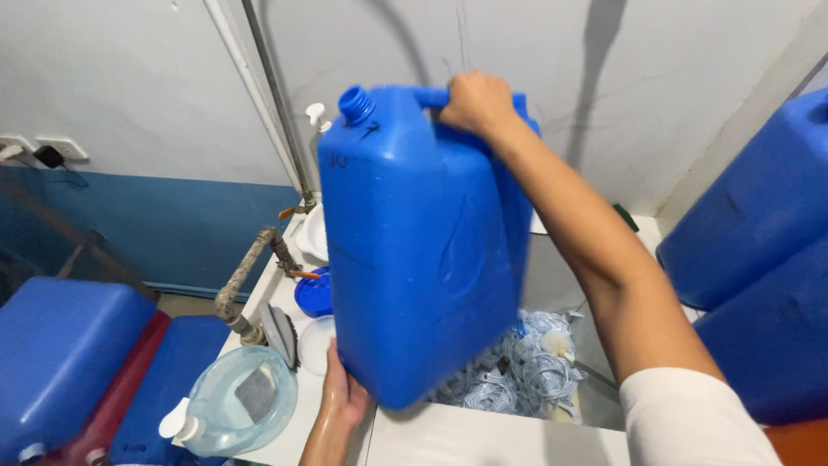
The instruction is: The person cleans a large blue plastic container by rinsing it with water, scrubbing the exterior with a sponge, and rinsing again. They also use scissors to cut a plastic seal from the container's opening before scrubbing.
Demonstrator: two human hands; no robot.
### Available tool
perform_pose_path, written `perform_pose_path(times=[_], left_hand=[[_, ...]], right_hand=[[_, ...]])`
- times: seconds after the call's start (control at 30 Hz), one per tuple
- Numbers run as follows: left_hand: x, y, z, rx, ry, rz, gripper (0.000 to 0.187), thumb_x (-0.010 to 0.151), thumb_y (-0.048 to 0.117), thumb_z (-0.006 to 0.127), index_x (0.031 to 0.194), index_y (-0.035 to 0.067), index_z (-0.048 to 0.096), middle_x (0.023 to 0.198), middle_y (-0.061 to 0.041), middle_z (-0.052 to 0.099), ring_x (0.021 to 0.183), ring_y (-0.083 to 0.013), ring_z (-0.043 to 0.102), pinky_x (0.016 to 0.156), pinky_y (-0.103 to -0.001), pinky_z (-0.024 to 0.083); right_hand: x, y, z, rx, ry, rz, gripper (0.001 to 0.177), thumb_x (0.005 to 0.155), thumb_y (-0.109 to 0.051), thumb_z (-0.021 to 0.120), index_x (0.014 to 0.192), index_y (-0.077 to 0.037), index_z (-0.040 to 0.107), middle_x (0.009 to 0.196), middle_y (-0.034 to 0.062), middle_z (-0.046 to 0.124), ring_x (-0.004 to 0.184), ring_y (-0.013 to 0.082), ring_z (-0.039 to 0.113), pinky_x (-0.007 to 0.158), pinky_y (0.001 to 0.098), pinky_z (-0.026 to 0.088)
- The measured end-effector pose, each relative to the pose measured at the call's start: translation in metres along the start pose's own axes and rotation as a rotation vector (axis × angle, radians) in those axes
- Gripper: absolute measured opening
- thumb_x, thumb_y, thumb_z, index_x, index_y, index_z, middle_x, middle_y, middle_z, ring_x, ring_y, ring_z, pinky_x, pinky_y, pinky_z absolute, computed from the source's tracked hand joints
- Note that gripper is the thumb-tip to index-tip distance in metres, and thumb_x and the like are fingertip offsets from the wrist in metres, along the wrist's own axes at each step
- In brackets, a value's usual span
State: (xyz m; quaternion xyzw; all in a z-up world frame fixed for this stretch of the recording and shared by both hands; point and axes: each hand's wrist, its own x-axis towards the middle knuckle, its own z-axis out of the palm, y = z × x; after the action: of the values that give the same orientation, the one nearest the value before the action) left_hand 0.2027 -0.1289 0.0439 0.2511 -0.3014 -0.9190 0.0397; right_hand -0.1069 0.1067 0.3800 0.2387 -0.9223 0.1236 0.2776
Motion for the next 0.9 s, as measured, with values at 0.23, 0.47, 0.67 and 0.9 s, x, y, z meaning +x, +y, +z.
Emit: perform_pose_path(times=[0.23, 0.47, 0.67, 0.9], left_hand=[[-0.018, 0.084, -0.017, 0.236, 0.145, 0.21, 0.065, 0.102, 0.061, 0.041, 0.135, 0.007, 0.057, 0.119, -0.009, 0.071, 0.098, -0.0182, 0.069, 0.081, -0.033, 0.057], [-0.036, 0.029, -0.014, 0.125, 0.155, -0.141, 0.07, 0.1, 0.062, 0.039, 0.139, 0.006, 0.053, 0.127, -0.009, 0.068, 0.104, -0.0213, 0.068, 0.085, -0.036, 0.058], [-0.032, 0.079, -0.038, 0.231, 0.191, 0.121, 0.066, 0.1, 0.064, 0.039, 0.132, 0.008, 0.055, 0.113, -0.006, 0.072, 0.089, -0.0161, 0.071, 0.074, -0.032, 0.06], [0.002, 0.009, -0.039, 0.175, -0.059, 0.012, 0.056, 0.104, 0.066, 0.042, 0.118, 0.015, 0.061, 0.08, -0.002, 0.072, 0.054, -0.0127, 0.063, 0.044, -0.029, 0.047]], right_hand=[[-0.009, 0.024, 0.008, 0.19, 0.142, 0.091, 0.037, 0.082, -0.044, 0.073, 0.099, -0.012, 0.082, 0.088, 0.0236, 0.073, 0.084, 0.0451, 0.071, 0.079, 0.054, 0.056], [-0.011, 0.001, 0.007, -0.011, -0.074, 0.063, 0.043, 0.076, -0.047, 0.077, 0.091, -0.007, 0.081, 0.087, 0.0249, 0.072, 0.083, 0.0462, 0.07, 0.075, 0.0549, 0.056], [-0.005, 0.0, 0.01, 0.216, 0.104, 0.079, 0.047, 0.079, -0.051, 0.076, 0.095, -0.007, 0.078, 0.084, 0.026, 0.071, 0.081, 0.0463, 0.07, 0.073, 0.0549, 0.056], [0.003, 0.052, 0.08, 0.067, -0.24, 0.019, 0.059, 0.077, -0.053, 0.076, 0.108, -0.003, 0.069, 0.101, 0.0262, 0.071, 0.097, 0.0458, 0.068, 0.085, 0.0548, 0.054]])
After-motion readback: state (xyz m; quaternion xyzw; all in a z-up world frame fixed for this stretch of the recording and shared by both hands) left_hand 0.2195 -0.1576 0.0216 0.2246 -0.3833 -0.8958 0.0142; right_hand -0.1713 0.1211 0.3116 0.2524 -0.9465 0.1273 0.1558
